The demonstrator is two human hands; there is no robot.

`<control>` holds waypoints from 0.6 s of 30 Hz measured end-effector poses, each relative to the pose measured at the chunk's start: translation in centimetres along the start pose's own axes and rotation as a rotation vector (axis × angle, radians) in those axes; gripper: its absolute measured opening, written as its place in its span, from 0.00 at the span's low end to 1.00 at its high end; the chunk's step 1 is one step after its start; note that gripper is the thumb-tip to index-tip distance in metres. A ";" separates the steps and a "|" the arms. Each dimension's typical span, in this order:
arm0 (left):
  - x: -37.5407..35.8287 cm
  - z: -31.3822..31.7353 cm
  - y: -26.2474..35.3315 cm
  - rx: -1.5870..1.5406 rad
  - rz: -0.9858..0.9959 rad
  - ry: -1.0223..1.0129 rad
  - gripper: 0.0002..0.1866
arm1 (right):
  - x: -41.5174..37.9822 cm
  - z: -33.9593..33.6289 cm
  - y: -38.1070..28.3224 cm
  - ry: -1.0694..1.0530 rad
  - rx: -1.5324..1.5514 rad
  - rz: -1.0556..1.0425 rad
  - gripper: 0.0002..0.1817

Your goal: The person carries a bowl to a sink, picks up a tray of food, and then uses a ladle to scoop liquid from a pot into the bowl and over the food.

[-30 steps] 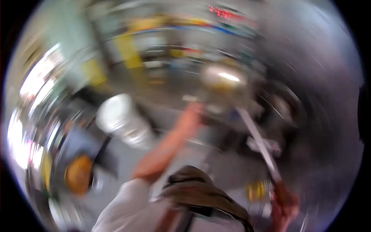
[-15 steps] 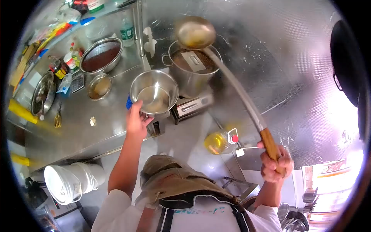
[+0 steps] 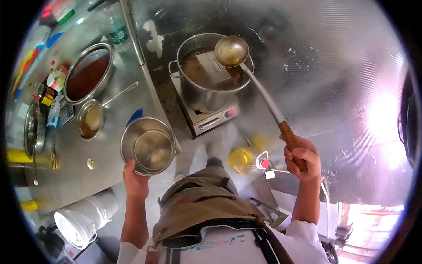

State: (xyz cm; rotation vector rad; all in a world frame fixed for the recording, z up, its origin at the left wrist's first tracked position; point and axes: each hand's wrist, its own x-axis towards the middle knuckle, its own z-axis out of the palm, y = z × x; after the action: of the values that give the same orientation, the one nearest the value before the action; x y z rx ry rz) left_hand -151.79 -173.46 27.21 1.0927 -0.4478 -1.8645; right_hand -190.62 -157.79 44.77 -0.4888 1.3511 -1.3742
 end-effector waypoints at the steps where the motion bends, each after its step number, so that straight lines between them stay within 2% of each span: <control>1: 0.9 0.9 -0.4 -0.008 0.020 -0.022 0.28 | 1.7 -0.5 -0.9 0.050 -0.070 0.034 0.26; 3: 2.5 3.0 -1.4 -0.022 0.063 -0.055 0.30 | 6.0 -3.9 -1.6 0.029 -0.153 0.060 0.25; 7: 4.7 10.5 -2.6 -0.003 0.094 0.044 0.35 | 13.7 -9.2 -4.5 -0.033 -0.358 0.152 0.27; 11: 6.6 16.7 -3.6 -0.054 0.080 0.171 0.35 | 20.1 -12.3 -8.0 -0.176 -0.473 0.215 0.30; 13: 7.1 17.4 -4.2 0.000 0.162 0.166 0.35 | 22.8 -13.0 -9.2 -0.247 -0.508 0.263 0.32; 14: 7.1 17.6 -4.6 0.024 0.198 0.165 0.35 | 24.1 -13.1 -9.5 -0.276 -0.503 0.274 0.29; 16: 6.7 17.9 -5.1 0.007 0.187 0.226 0.35 | 26.2 -12.8 -10.1 -0.328 -0.499 0.289 0.24; 18: 6.8 18.7 -5.2 -0.028 0.176 0.264 0.35 | 27.7 -12.8 -10.6 -0.370 -0.477 0.322 0.25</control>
State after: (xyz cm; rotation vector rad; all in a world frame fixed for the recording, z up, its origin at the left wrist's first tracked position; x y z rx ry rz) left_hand -171.39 -178.71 30.45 1.2200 -0.3515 -1.5443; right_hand -214.70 -178.79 40.21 -0.7623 1.3703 -0.6540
